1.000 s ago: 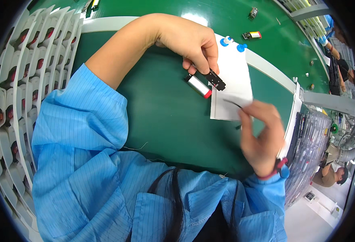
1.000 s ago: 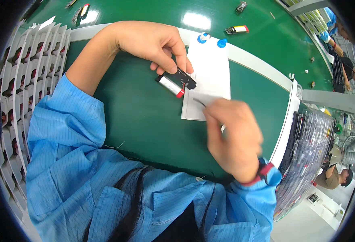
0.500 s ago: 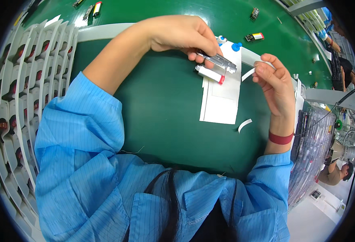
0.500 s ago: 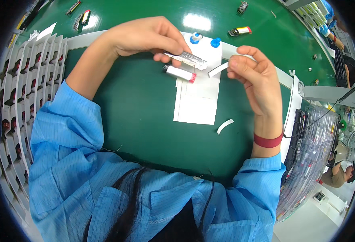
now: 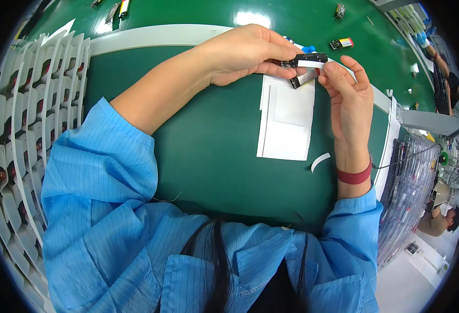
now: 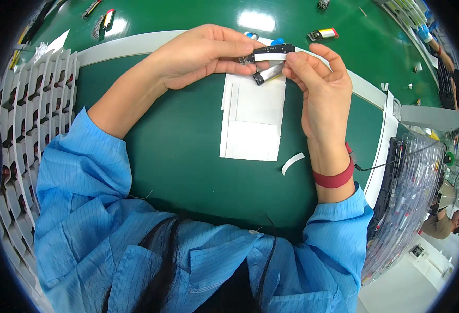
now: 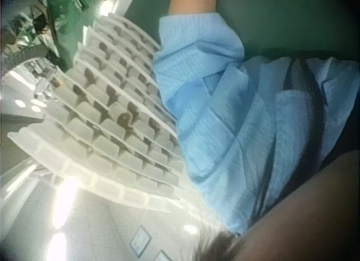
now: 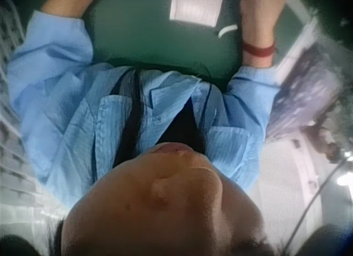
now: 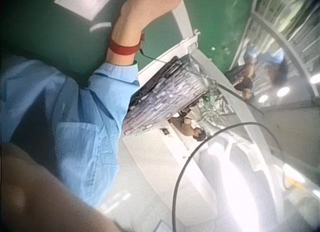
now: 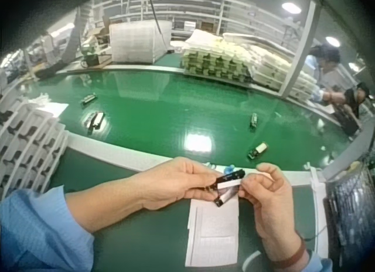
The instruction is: The person assembles small electronic modules by placing a printed circuit board onto a plastic housing, then securing it with small screws using a precision screwdriver.
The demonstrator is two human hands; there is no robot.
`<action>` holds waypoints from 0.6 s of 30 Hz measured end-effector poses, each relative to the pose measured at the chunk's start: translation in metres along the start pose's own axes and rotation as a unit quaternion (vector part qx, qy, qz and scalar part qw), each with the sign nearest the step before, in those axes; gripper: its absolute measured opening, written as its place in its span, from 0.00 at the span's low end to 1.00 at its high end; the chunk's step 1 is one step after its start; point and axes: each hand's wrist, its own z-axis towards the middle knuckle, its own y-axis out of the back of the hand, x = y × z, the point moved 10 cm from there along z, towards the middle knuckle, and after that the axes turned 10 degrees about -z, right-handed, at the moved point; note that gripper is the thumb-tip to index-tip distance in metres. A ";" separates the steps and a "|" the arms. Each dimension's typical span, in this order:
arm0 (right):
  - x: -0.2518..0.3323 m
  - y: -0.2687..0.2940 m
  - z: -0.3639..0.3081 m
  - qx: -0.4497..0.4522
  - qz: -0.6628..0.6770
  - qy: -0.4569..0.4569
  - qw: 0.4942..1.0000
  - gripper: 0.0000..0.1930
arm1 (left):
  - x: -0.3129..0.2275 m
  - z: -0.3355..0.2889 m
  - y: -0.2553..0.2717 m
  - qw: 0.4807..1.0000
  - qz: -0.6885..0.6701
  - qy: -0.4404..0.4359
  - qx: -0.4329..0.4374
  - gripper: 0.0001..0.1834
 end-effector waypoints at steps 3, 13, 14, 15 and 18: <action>0.002 0.000 0.000 -0.004 -0.007 0.021 1.000 0.17 | 0.000 0.001 -0.002 1.000 0.001 -0.001 0.010 0.17; 0.007 0.000 0.001 -0.015 -0.057 0.058 0.997 0.17 | 0.000 0.001 -0.001 1.000 0.021 -0.003 0.010 0.17; 0.010 -0.001 0.001 -0.013 -0.069 0.070 0.995 0.17 | 0.000 0.001 -0.001 1.000 0.020 -0.003 0.010 0.17; 0.013 -0.002 0.000 -0.010 -0.080 0.082 0.993 0.16 | 0.000 0.002 -0.002 0.999 0.030 -0.006 0.013 0.17; 0.026 -0.005 -0.005 -0.013 -0.125 0.141 0.982 0.16 | 0.001 0.003 -0.003 0.999 0.035 -0.006 0.018 0.17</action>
